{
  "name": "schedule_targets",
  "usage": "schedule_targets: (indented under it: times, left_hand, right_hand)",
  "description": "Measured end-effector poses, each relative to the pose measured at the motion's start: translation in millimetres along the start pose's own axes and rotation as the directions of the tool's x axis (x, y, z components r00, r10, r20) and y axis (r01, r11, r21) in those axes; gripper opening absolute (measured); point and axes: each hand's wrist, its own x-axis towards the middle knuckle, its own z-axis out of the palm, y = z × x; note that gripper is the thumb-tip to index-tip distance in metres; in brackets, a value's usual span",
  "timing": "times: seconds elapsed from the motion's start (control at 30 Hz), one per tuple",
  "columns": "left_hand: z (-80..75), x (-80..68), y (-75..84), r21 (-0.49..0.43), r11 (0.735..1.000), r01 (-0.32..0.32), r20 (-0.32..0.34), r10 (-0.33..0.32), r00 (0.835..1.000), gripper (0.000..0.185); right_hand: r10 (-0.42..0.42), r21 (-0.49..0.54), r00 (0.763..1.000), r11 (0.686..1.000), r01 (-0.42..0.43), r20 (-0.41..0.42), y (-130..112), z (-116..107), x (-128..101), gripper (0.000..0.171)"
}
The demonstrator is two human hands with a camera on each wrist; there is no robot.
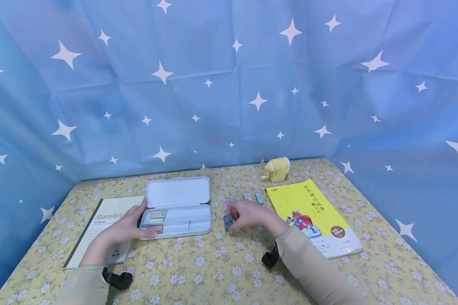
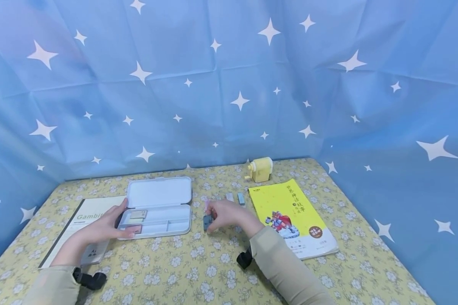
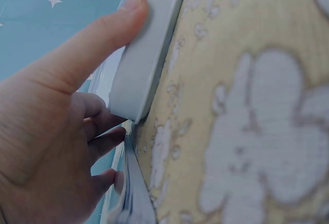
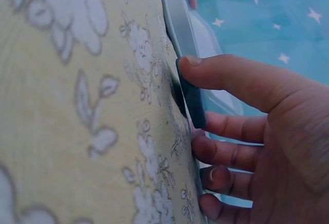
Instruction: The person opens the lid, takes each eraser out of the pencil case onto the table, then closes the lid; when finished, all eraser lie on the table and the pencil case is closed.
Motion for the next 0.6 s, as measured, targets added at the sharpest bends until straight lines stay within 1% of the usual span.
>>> schedule_targets:
  times: [0.23, 0.6]
  left_hand:
    - [0.0, 0.2, -0.5, -0.001, 1.0, 0.013, 0.002, -0.013, 1.0, 0.121]
    - [1.5, 2.0, -2.3, 0.01, 1.0, 0.018, -0.002, -0.018, 1.0, 0.122]
  right_hand:
    - [-0.009, -0.021, 1.0, 1.0, 0.009, -0.004, -0.7, 0.2, -0.2, 0.037]
    - [-0.004, -0.021, 1.0, 1.0, 0.004, 0.0, -0.2, 0.9, -0.3, 0.037]
